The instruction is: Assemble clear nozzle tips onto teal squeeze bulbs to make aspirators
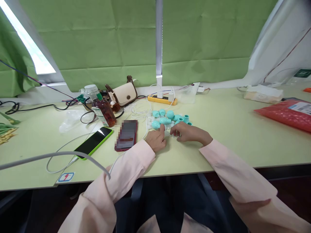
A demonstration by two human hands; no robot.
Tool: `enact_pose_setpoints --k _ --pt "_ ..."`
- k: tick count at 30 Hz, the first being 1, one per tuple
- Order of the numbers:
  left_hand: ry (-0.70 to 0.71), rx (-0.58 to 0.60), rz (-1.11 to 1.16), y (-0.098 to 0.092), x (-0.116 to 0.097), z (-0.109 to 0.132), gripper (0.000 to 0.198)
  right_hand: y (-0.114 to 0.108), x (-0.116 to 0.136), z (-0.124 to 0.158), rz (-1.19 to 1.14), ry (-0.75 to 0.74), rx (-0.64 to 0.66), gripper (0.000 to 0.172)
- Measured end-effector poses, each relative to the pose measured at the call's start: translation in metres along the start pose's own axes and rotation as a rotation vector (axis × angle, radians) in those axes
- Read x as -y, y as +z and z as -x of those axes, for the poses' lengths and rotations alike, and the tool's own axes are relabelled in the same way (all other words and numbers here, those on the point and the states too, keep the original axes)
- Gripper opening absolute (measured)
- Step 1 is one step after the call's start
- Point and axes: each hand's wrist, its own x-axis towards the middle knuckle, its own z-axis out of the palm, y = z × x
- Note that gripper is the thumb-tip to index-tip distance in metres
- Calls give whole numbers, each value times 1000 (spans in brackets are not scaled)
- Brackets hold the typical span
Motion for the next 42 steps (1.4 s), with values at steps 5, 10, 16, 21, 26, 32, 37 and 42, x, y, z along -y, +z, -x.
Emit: enact_pose_setpoints --k 5,10,16,21,26,32,37,42 --pt "56 17 154 -2 4 0 29 2 0 -2 -51 -38 -56 20" --pt "148 -6 373 -9 11 -4 22 -1 10 -8 -153 -15 -222 16" --pt "148 -72 487 -5 20 -10 18 8 13 -15 -464 97 -466 14" --pt "107 -118 379 4 17 -10 14 20 7 -18 -360 94 -499 13" --pt "104 -183 235 4 4 0 15 22 4 -20 -282 92 -517 16" --pt "227 -155 121 10 -13 -3 29 19 9 -22 -321 149 -691 13" --pt "228 -179 105 22 -27 -14 37 15 18 -20 -476 186 -787 11" --pt "224 -155 207 23 -25 -17 18 12 16 -20 -697 222 -744 11"
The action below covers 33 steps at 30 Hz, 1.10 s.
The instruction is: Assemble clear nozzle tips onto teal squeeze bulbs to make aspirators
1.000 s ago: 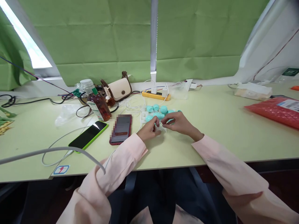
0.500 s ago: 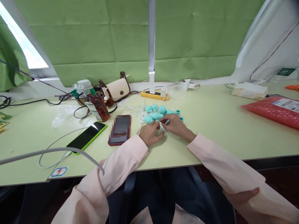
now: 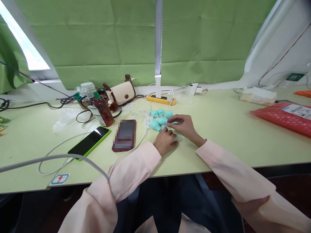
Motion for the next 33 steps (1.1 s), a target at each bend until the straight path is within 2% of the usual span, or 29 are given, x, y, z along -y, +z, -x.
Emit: enact_pose_setpoints --k 3,6,11,14,17,21,24,28,33 --pt "-77 -47 107 -10 8 3 15 -5 0 -3 -115 87 79 18" --pt "-198 -149 241 -20 18 8 17 -8 -1 -6 -222 169 132 23" --pt "-407 -277 566 -27 27 15 20 -9 -7 -7 -362 269 178 25" --pt "-487 -302 812 -31 27 15 32 -7 -10 -6 -410 306 191 25" --pt "-514 -258 1062 -38 27 13 42 -5 -10 -5 -423 323 190 26" --pt "-525 -192 1322 -43 32 12 36 -5 -8 -4 -408 304 155 25" --pt "-528 -189 1454 -44 35 12 36 -4 -6 -3 -374 262 116 24" --pt "-536 -205 1561 -44 35 13 34 -2 -5 -1 -311 173 64 24" --pt "-537 -200 1635 -44 34 13 33 5 -2 6 -204 8 -10 15"
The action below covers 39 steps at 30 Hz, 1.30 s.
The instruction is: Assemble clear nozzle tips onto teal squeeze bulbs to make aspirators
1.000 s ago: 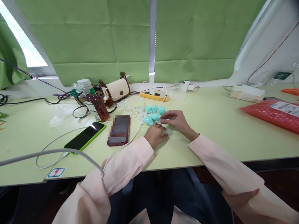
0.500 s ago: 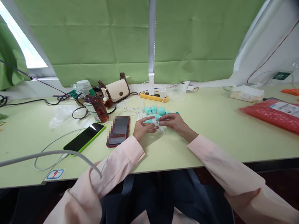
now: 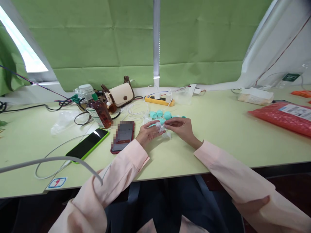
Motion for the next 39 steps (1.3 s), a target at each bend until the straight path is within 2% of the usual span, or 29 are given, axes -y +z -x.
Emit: enact_pose_setpoints --k 7,11,21,30,39 --pt "0 19 59 -1 1 -1 32 5 -2 8 157 -233 -97 8" --pt "6 11 79 -1 0 -1 32 5 -2 8 242 -369 -86 4" --pt "-10 18 105 -4 1 -3 32 6 -7 8 353 -636 -89 10" --pt "-19 34 102 -3 0 -1 33 6 -12 10 419 -746 -118 14" --pt "-17 27 100 0 -2 0 32 6 -14 13 465 -778 -137 16"
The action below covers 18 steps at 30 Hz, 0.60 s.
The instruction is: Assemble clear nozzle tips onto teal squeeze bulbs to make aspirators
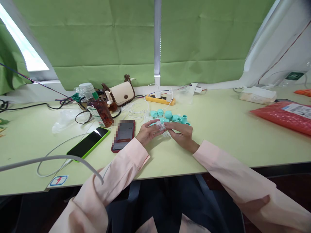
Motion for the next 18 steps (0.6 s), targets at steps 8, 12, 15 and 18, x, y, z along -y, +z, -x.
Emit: enact_pose_setpoints --k 8,12,15,18 --pt "14 -17 2 0 0 0 31 3 3 -2 56 -27 -38 16" --pt "25 -25 -2 -1 1 0 31 4 6 -2 99 -40 -52 19" --pt "32 -34 -9 -3 2 -1 31 4 5 -1 118 -71 -30 21" --pt "48 -51 -23 -2 3 -1 32 3 4 -1 125 -107 10 24"
